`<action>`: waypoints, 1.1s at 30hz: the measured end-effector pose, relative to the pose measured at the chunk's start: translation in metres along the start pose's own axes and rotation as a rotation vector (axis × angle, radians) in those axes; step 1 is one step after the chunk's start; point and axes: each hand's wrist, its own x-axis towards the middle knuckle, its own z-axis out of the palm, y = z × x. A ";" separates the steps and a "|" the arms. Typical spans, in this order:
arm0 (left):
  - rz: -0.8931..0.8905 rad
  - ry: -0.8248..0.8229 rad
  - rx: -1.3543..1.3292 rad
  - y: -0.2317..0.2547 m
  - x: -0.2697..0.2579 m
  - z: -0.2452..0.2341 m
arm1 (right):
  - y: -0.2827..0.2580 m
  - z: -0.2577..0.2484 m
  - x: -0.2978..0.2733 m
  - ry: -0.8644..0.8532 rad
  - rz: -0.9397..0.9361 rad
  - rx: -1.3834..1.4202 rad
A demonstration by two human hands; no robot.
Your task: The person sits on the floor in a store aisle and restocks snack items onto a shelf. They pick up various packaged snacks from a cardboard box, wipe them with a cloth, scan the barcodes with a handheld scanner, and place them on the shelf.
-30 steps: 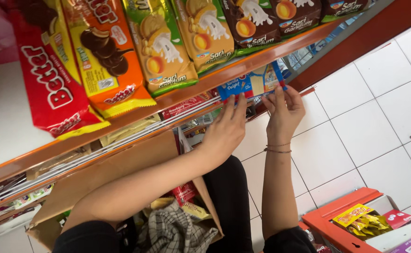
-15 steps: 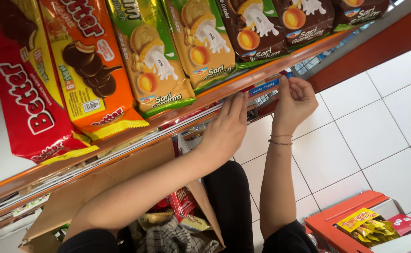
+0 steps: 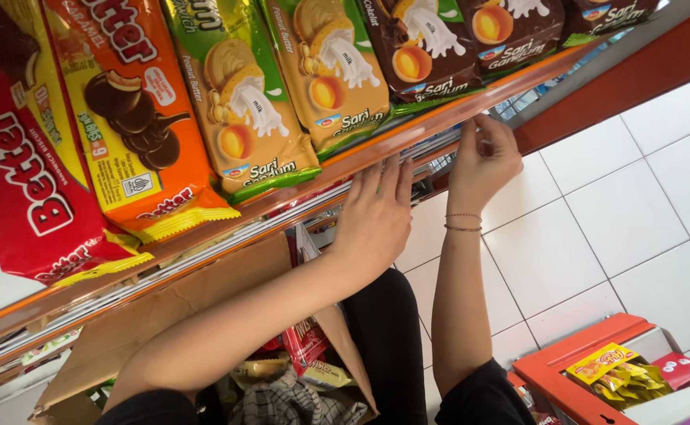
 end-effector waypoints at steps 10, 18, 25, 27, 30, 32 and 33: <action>-0.007 -0.072 -0.024 0.001 -0.003 -0.007 | -0.013 -0.008 -0.003 -0.001 -0.065 -0.065; 0.030 -0.165 -0.157 0.016 -0.047 -0.065 | -0.036 -0.052 -0.041 -0.037 -0.067 -0.023; -0.017 -0.207 -0.182 0.033 -0.138 -0.121 | -0.074 -0.104 -0.107 -0.183 0.010 -0.029; -0.056 -0.215 -0.176 0.037 -0.168 -0.130 | -0.084 -0.119 -0.131 -0.242 0.027 0.023; -0.111 -0.257 -0.160 0.040 -0.209 -0.137 | -0.100 -0.138 -0.167 -0.340 0.067 0.115; -0.141 -0.285 -0.161 0.039 -0.235 -0.140 | -0.111 -0.149 -0.190 -0.409 0.129 0.136; -0.153 -0.295 -0.167 0.036 -0.245 -0.142 | -0.117 -0.155 -0.201 -0.442 0.175 0.123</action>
